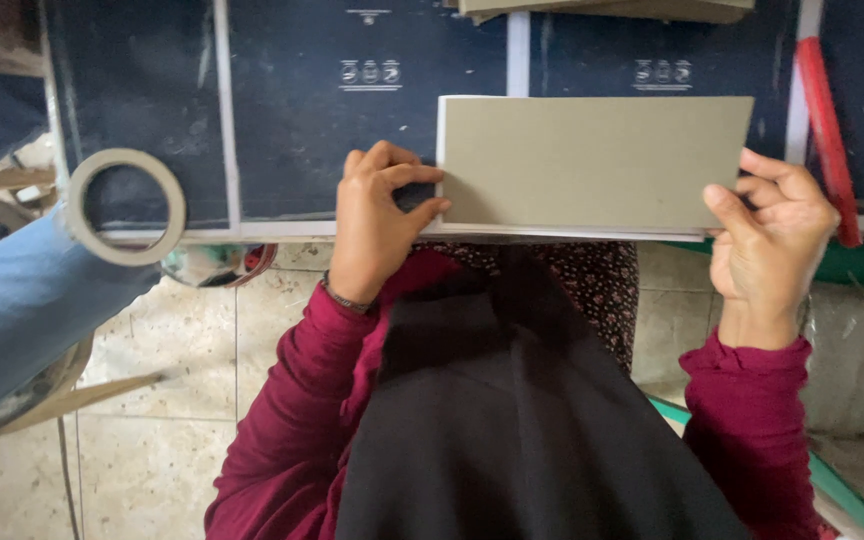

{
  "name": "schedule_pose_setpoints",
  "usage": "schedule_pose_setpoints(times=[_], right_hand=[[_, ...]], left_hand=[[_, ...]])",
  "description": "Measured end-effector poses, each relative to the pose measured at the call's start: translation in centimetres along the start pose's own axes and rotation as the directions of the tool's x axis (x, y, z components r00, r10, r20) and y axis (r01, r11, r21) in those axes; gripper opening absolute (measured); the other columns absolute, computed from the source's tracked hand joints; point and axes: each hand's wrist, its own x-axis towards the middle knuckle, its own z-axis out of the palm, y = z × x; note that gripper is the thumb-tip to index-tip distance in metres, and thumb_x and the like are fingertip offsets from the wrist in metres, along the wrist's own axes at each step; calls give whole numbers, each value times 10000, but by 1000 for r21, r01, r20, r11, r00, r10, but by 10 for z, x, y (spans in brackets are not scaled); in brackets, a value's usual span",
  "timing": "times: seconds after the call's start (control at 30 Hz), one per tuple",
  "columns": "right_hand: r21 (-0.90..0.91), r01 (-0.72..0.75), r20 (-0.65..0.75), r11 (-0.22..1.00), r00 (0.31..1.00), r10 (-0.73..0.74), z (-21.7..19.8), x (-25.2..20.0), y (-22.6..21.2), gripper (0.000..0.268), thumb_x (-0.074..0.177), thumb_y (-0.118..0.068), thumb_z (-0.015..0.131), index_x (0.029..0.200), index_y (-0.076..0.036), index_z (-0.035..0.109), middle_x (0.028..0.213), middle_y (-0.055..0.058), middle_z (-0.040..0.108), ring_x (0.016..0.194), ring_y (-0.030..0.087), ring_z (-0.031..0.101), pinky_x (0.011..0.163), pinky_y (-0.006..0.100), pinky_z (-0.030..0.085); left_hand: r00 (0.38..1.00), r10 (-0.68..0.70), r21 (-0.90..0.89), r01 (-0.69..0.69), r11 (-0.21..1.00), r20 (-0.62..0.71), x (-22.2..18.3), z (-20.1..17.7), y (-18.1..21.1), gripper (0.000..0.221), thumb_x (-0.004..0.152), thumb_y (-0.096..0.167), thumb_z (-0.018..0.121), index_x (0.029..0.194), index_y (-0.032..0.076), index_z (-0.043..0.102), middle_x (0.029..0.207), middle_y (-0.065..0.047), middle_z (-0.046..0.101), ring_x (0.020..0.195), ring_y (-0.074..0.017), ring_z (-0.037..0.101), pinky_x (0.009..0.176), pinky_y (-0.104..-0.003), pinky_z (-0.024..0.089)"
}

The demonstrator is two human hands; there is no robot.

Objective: Assembling booklets by picking up and stacking white embossed cards, grey cardboard backings, and gold decorative sheets.

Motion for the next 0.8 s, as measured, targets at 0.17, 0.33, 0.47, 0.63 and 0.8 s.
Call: schedule_pose_setpoints(times=[0.17, 0.33, 0.47, 0.63, 0.8], right_hand=[[-256, 164, 168, 953, 978, -124, -11, 3, -20, 420, 956, -42, 821, 1337, 57, 673, 1182, 148, 699, 1039, 189, 644, 985, 307, 555], [-192, 315, 231, 930, 935, -269, -20, 26, -7, 383, 842, 4, 917, 1201, 2, 783, 957, 156, 675, 818, 177, 620, 711, 276, 551], [-207, 206, 287, 956, 947, -142, -11, 19, -26, 352, 895, 146, 790, 1218, 18, 733, 1051, 108, 633, 875, 146, 608, 757, 203, 536], [-177, 195, 318, 965, 939, -131, -17, 19, -25, 359, 878, 128, 817, 1201, -2, 731, 1067, 114, 648, 891, 160, 617, 776, 223, 546], [-147, 171, 338, 974, 934, -113, -19, 21, -23, 378, 854, 126, 830, 1189, -14, 726, 1131, 130, 659, 901, 166, 636, 801, 238, 555]], left_hand=[[991, 135, 62, -133, 989, -25, 0, 2, 7, 294, 753, 168, 929, 1024, 135, 818, 1012, -47, 699, 995, -274, 598, 918, -407, 407], [993, 70, 51, -75, 996, 93, -1, -8, 11, 294, 809, 157, 933, 1077, 126, 816, 1082, -106, 702, 993, -339, 575, 897, -413, 470], [998, 54, 100, -57, 993, 37, -4, -6, 13, 259, 863, 185, 936, 1095, 139, 831, 1124, -68, 733, 1062, -246, 589, 959, -382, 403], [998, -29, 88, 24, 996, 63, -4, -8, 20, 277, 869, 162, 941, 1119, 116, 830, 1160, -59, 724, 1050, -258, 498, 802, -339, 476], [998, -25, 79, 20, 997, 60, -4, -8, 19, 262, 879, 176, 937, 1110, 114, 829, 1151, -65, 722, 1069, -260, 509, 838, -347, 469]])
